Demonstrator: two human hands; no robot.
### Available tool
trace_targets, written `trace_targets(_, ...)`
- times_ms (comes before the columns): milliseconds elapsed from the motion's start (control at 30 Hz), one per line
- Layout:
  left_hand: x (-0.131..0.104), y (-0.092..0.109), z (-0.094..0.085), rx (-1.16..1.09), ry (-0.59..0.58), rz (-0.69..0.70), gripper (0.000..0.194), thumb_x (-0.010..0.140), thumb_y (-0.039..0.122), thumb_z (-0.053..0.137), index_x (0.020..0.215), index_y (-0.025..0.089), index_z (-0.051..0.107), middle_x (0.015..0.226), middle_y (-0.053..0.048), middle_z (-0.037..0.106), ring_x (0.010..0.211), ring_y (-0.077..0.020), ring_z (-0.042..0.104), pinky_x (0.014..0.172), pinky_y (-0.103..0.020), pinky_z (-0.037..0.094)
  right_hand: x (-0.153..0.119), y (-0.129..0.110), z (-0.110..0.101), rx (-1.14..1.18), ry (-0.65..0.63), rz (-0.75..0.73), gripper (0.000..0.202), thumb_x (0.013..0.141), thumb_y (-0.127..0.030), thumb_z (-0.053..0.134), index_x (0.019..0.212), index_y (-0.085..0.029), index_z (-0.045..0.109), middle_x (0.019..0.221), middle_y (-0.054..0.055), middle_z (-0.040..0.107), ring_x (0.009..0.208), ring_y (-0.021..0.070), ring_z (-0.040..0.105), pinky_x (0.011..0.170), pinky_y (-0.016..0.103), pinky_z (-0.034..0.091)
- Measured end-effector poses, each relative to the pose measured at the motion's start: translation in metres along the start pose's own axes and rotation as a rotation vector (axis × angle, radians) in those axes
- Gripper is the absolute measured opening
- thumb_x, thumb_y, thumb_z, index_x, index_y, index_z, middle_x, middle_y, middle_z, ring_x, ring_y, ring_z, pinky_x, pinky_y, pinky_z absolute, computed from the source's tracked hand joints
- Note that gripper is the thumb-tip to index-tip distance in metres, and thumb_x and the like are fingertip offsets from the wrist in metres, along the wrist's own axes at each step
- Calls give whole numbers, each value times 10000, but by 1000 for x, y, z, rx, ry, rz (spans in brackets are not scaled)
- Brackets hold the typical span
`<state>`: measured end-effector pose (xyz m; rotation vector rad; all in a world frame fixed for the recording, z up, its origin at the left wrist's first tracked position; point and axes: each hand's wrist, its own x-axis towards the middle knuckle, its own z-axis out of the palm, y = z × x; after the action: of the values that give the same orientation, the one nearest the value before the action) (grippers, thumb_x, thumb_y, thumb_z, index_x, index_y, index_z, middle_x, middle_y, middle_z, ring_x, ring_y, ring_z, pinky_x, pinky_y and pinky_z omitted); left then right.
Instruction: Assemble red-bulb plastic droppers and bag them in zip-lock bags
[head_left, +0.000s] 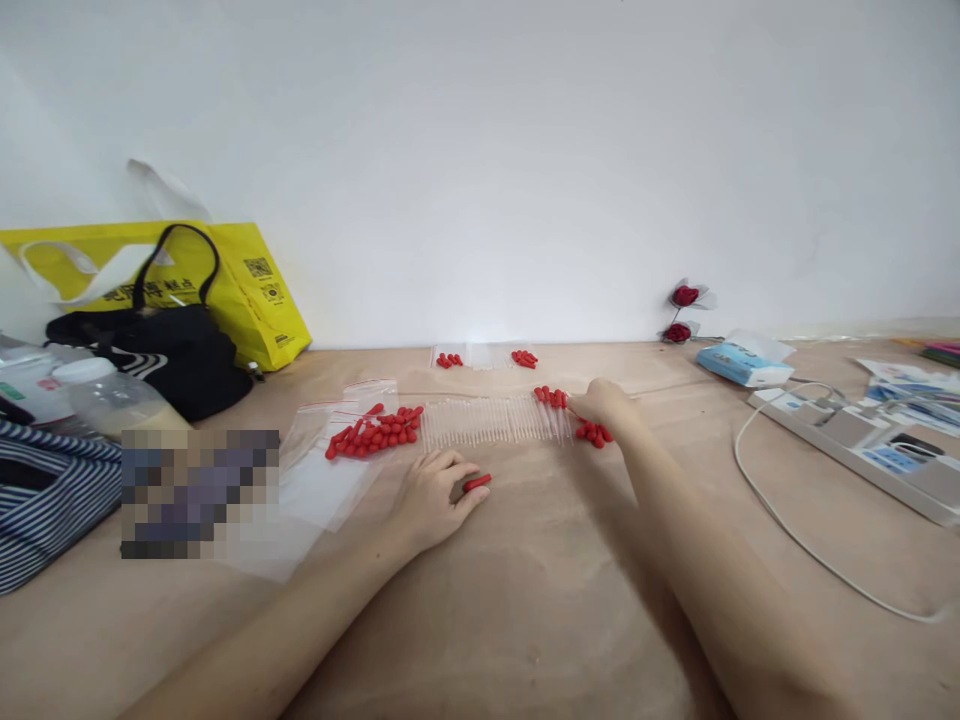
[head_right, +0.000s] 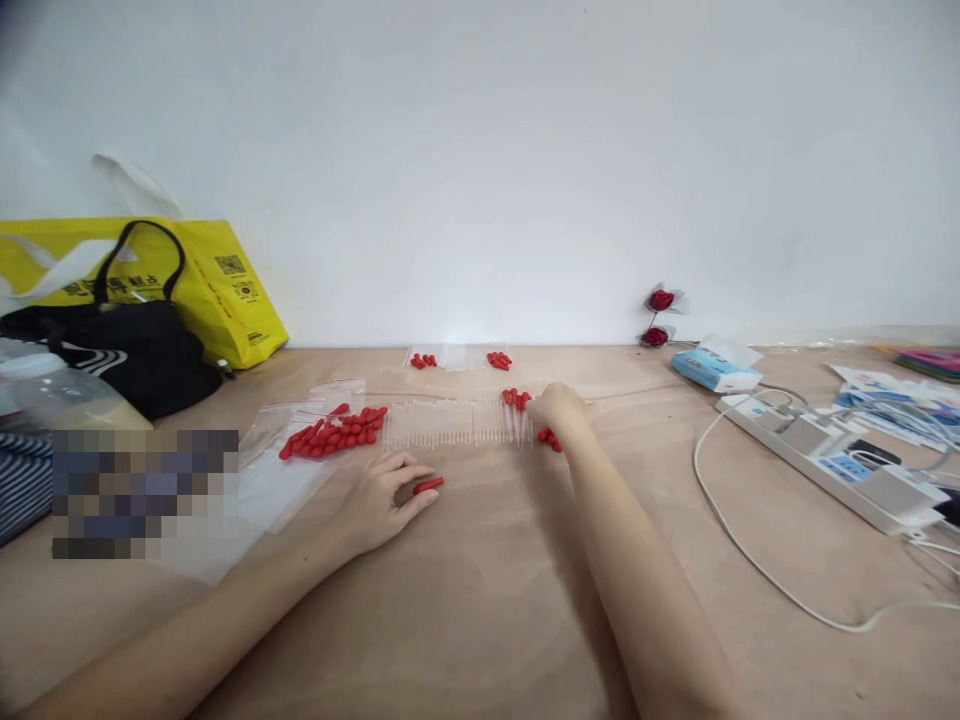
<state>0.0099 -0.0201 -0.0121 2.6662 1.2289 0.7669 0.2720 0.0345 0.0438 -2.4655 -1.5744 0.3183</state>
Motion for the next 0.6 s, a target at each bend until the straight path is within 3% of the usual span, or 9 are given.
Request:
trace_targets(67, 1, 0, 3, -8, -3, -12, 162, 794, 303, 505, 846, 225, 638, 821, -17, 613, 772, -165, 553, 701, -310, 413, -9, 1, -4, 3, 38, -70, 180, 714, -282, 502, 638, -142, 585, 654, 120, 618, 685, 233, 597, 599, 295, 403)
trace_targets(133, 2, 1, 3, -9, 12, -26, 159, 812, 275, 482, 820, 225, 632, 820, -8, 620, 786, -163, 551, 711, -310, 400, -23, 3, 3, 71, 91, -289, 169, 752, -260, 470, 669, -153, 571, 689, 96, 621, 685, 199, 585, 588, 262, 392)
trace_targets(233, 2, 2, 3, -4, 47, -64, 138, 828, 248, 456, 838, 206, 588, 855, -4, 630, 828, -171, 547, 738, -325, 379, -46, 8, 30, 295, 119, -749, 153, 810, -207, 410, 777, -159, 552, 706, 49, 616, 646, 143, 562, 591, 229, 397)
trace_targets(333, 1, 1, 2, -4, 51, -87, 137, 845, 239, 427, 877, 195, 553, 876, -6, 635, 831, -170, 548, 751, -336, 359, -63, 11, 61, 376, 243, -1047, 205, 818, -130, 386, 938, -158, 550, 826, 68, 628, 751, 157, 556, 696, 274, 411)
trace_targets(433, 1, 0, 3, 9, 47, -67, 167, 862, 247, 410, 928, 222, 561, 911, 6, 646, 851, -167, 549, 782, -350, 329, -71, 11, 77, 331, 342, -1171, 362, 787, -38, 359, 1084, -173, 517, 911, 83, 616, 805, 170, 536, 746, 318, 398)
trace_targets(600, 0, 0, 3, 17, 59, -53, 190, 866, 248, 412, 946, 250, 584, 910, 22, 662, 849, -157, 559, 797, -350, 311, -73, 9, 82, 272, 376, -1203, 374, 794, -35, 332, 1096, -149, 522, 793, 72, 591, 732, 161, 513, 747, 326, 381)
